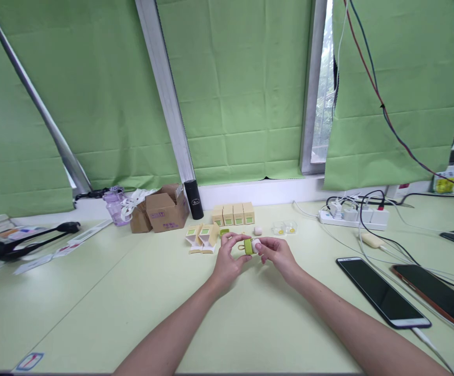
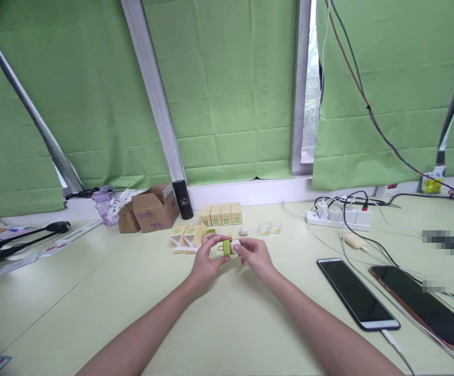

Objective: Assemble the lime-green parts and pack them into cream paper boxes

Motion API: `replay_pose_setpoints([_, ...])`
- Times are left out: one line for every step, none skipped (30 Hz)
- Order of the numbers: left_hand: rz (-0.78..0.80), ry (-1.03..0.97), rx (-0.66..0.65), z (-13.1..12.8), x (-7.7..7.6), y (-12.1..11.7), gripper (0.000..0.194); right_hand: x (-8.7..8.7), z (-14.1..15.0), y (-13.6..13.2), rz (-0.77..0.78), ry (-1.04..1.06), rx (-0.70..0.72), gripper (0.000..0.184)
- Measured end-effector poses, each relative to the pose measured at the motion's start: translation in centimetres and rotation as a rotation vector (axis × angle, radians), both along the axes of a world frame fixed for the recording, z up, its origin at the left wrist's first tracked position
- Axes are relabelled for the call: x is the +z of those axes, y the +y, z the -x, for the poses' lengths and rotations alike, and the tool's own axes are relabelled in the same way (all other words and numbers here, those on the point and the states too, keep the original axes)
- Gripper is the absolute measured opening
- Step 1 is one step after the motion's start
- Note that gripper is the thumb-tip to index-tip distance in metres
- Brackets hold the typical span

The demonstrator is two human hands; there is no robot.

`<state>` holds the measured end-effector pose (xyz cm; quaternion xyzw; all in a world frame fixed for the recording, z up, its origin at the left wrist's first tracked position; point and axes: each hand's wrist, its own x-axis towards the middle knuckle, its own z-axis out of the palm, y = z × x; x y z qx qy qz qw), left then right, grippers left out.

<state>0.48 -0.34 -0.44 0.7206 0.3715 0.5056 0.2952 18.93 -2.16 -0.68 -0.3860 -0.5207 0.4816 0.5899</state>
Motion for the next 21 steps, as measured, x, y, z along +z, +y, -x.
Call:
replay_pose_setpoints([-0.001,-0.001,0.0,0.02,-0.05,0.05,0.049,-0.07,0.0,0.06,0.001,-0.005,0.0,0.049])
replay_pose_setpoints([-0.003,-0.004,0.0,0.04,-0.07,0.08,0.049,-0.14,0.01,0.13,0.001,-0.01,0.0,0.049])
replay_pose_setpoints([-0.006,-0.009,-0.001,0.04,-0.08,0.1,0.048,-0.22,0.02,0.2,0.001,-0.013,0.001,0.05])
replay_pose_setpoints([-0.009,-0.013,-0.001,0.04,-0.06,0.1,0.047,-0.28,0.03,0.25,0.002,-0.016,0.003,0.05])
replay_pose_setpoints([-0.01,-0.017,-0.001,0.04,-0.03,0.1,0.047,-0.33,0.04,0.3,0.003,-0.017,0.003,0.05])
replay_pose_setpoints([-0.008,-0.018,-0.002,0.02,0.0,0.09,0.046,-0.36,0.05,0.32,0.003,-0.019,0.003,0.051])
replay_pose_setpoints([-0.004,-0.017,-0.004,0.0,0.03,0.07,0.046,-0.38,0.07,0.33,0.004,-0.021,0.002,0.051])
replay_pose_setpoints([-0.001,-0.016,-0.006,-0.03,0.04,0.06,0.045,-0.4,0.09,0.33,0.005,-0.024,-0.001,0.051])
replay_pose_setpoints([0.003,-0.015,-0.007,-0.06,0.04,0.05,0.045,-0.4,0.12,0.32,0.006,-0.027,-0.004,0.051])
replay_pose_setpoints([0.005,-0.015,-0.006,-0.09,0.02,0.04,0.045,-0.41,0.16,0.3,0.006,-0.026,-0.009,0.051])
replay_pose_setpoints([0.007,-0.016,-0.001,-0.13,-0.02,0.04,0.046,-0.43,0.2,0.29,0.006,-0.022,-0.016,0.052])
replay_pose_setpoints([0.01,-0.017,0.007,-0.17,-0.09,0.04,0.047,-0.45,0.24,0.29,0.007,-0.016,-0.023,0.053])
replay_pose_setpoints([0.012,-0.019,0.016,-0.2,-0.17,0.05,0.048,-0.48,0.28,0.28,0.009,-0.008,-0.03,0.053])
replay_pose_setpoints([0.013,-0.022,0.025,-0.24,-0.26,0.06,0.048,-0.5,0.32,0.27,0.011,-0.002,-0.035,0.054])
replay_pose_setpoints([0.012,-0.025,0.032,-0.26,-0.34,0.07,0.048,-0.52,0.36,0.26,0.013,-0.001,-0.037,0.054])
replay_pose_setpoints([0.01,-0.028,0.036,-0.29,-0.42,0.09,0.047,-0.54,0.39,0.24,0.014,-0.004,-0.038,0.054])
replay_pose_setpoints([0.007,-0.029,0.039,-0.31,-0.49,0.1,0.047,-0.55,0.41,0.22,0.014,-0.009,-0.038,0.054])
replay_pose_setpoints([0.003,-0.031,0.04,-0.32,-0.53,0.11,0.046,-0.55,0.43,0.2,0.012,-0.013,-0.038,0.053])
replay_pose_setpoints([0.0,-0.031,0.042,-0.34,-0.56,0.11,0.046,-0.55,0.45,0.17,0.01,-0.013,-0.039,0.054])
replay_pose_setpoints([-0.005,-0.031,0.044,-0.36,-0.57,0.09,0.045,-0.54,0.47,0.16,0.009,-0.007,-0.041,0.054])
replay_pose_setpoints([-0.01,-0.032,0.047,-0.39,-0.56,0.06,0.045,-0.54,0.5,0.14,0.011,0.004,-0.042,0.054])
